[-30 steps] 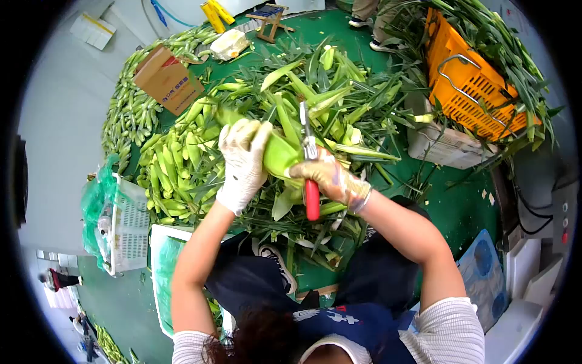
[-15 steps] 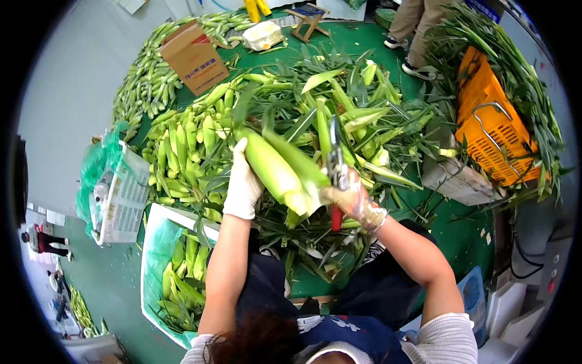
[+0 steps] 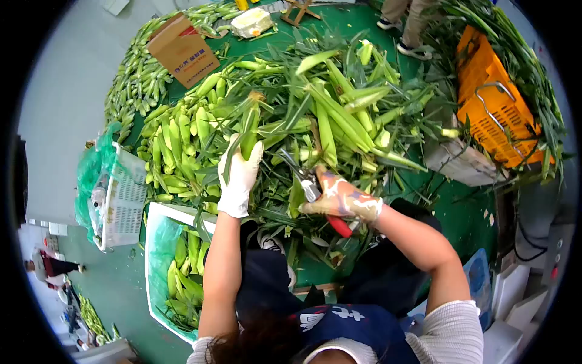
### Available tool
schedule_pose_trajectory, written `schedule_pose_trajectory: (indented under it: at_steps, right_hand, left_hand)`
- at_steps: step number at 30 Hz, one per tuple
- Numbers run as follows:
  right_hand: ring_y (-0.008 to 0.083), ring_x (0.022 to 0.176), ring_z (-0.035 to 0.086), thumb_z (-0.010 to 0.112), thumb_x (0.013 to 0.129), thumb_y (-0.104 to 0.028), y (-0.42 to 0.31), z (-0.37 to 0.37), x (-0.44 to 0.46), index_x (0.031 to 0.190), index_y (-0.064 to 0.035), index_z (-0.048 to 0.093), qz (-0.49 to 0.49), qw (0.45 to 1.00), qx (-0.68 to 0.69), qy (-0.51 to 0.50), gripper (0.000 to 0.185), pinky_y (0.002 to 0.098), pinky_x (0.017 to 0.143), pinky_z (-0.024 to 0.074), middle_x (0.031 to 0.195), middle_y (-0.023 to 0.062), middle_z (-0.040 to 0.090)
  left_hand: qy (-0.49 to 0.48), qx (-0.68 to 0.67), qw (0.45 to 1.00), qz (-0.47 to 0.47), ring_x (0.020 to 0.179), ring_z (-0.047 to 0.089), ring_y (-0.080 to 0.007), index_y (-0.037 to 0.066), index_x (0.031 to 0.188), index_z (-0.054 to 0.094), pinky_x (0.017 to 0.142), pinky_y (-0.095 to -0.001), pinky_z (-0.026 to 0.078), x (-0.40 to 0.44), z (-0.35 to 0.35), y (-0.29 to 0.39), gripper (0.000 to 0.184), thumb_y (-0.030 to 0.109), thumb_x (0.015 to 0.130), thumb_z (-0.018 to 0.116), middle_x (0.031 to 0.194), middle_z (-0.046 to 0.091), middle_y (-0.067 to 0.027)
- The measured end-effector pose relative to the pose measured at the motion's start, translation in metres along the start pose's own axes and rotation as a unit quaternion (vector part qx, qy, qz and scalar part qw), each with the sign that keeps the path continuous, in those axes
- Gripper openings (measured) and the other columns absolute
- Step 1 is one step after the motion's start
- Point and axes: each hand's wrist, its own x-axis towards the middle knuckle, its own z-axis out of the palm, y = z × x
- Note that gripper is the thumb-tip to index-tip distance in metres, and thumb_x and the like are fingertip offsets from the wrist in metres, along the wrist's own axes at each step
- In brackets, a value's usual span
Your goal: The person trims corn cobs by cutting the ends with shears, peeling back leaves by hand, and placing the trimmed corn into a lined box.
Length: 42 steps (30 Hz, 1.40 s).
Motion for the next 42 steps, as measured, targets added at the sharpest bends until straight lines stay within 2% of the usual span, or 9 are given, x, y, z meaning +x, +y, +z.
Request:
schedule_pose_trajectory:
  at_steps: [5,6,11,16,18,25,32,37,42]
  right_hand:
    - [0.0288,0.093,0.055,0.075,0.064,-0.05,0.038,0.018,0.031,0.116,0.0112,0.038,-0.084,0.988,0.087,0.093,0.088,0.0352,0.083,0.0453,0.102,0.0234,0.057]
    - [0.0239,0.115,0.044,0.079,0.065,-0.036,0.032,-0.001,0.031,0.134,0.0075,0.03,-0.052,0.99,0.129,-0.015,0.096,0.0314,0.1,0.0352,0.125,0.0205,0.047]
    - [0.0135,0.07,0.056,0.079,0.066,-0.018,0.029,-0.035,0.009,0.1,-0.0028,0.052,-0.156,0.978,0.114,-0.084,0.045,0.0292,0.062,0.0476,0.083,0.0031,0.058]
    - [0.013,0.057,0.056,0.075,0.068,-0.01,0.053,-0.029,0.001,0.083,-0.0067,0.058,0.018,0.861,0.506,-0.046,0.022,0.027,0.051,0.0481,0.067,0.0014,0.056]
    - [0.014,0.054,0.055,0.07,0.077,-0.021,0.064,-0.037,0.0,0.087,-0.0049,0.056,0.026,0.829,0.558,-0.01,0.023,0.0258,0.048,0.0478,0.066,0.0018,0.056]
    - [0.0256,0.074,0.057,0.078,0.066,-0.038,0.004,-0.026,-0.014,0.104,0.0007,0.049,-0.024,0.998,0.027,0.06,0.062,0.0355,0.072,0.0469,0.077,0.0127,0.057]
    - [0.0418,0.111,0.041,0.071,0.062,-0.036,-0.012,-0.076,0.088,0.107,0.0016,0.047,-0.195,0.814,-0.329,0.438,0.063,0.0491,0.094,0.0333,0.118,0.0263,0.046]
    - [0.038,0.119,0.04,0.074,0.057,-0.046,0.038,-0.076,0.156,0.113,-0.0012,0.05,0.002,0.891,-0.365,0.271,0.075,0.0486,0.099,0.0325,0.12,0.0216,0.046]
    - [0.0362,0.109,0.046,0.069,0.064,-0.028,0.084,-0.066,0.171,0.115,-0.0019,0.047,-0.097,0.876,-0.339,0.329,0.061,0.0449,0.091,0.0373,0.112,0.0189,0.049]
  left_hand:
    - [-0.092,0.025,0.995,0.016,0.085,0.065,-0.0296,0.003,0.104,0.062,0.077,-0.0355,0.051,-0.018,0.002,0.024,0.039,0.032,0.078,0.068,0.094,0.065,-0.0166]
    - [-0.05,0.082,0.987,0.125,0.088,0.065,-0.0287,0.002,0.106,0.062,0.08,-0.0339,0.051,-0.025,0.013,0.011,0.041,0.03,0.076,0.07,0.096,0.066,-0.0171]
    - [-0.36,-0.185,0.914,-0.009,0.081,0.06,-0.014,0.001,0.109,0.06,0.077,-0.0287,0.048,-0.019,0.002,0.02,0.039,0.028,0.081,0.068,0.089,0.066,-0.0071]
    - [-0.404,-0.227,0.886,-0.012,0.071,0.058,-0.0128,-0.001,0.101,0.057,0.069,-0.0269,0.048,-0.011,-0.006,0.009,0.032,0.023,0.082,0.063,0.082,0.063,-0.0057]
    - [-0.376,-0.416,0.824,-0.082,0.073,0.061,-0.0168,0.0,0.102,0.055,0.069,-0.0298,0.051,-0.017,-0.004,-0.002,0.035,0.027,0.081,0.062,0.082,0.064,-0.0092]
    - [-0.23,-0.551,0.789,-0.145,0.07,0.062,-0.0239,0.0,0.1,0.053,0.066,-0.0342,0.052,0.009,-0.014,-0.01,0.047,0.042,0.08,0.063,0.079,0.062,-0.0142]
    - [0.174,-0.574,0.745,-0.293,0.075,0.06,-0.0274,-0.002,0.101,0.051,0.072,-0.0389,0.052,0.129,-0.072,-0.149,0.033,0.028,0.087,0.056,0.085,0.061,-0.0148]
    - [0.442,-0.442,0.696,-0.352,0.091,0.06,-0.0285,0.001,0.114,0.054,0.08,-0.0449,0.052,0.202,-0.089,-0.249,0.04,0.031,0.087,0.055,0.106,0.06,-0.0137]
    - [0.332,-0.683,0.608,-0.232,0.098,0.058,-0.0297,0.002,0.121,0.047,0.083,-0.0478,0.051,0.243,-0.081,-0.322,0.045,0.032,0.089,0.055,0.112,0.057,-0.0154]
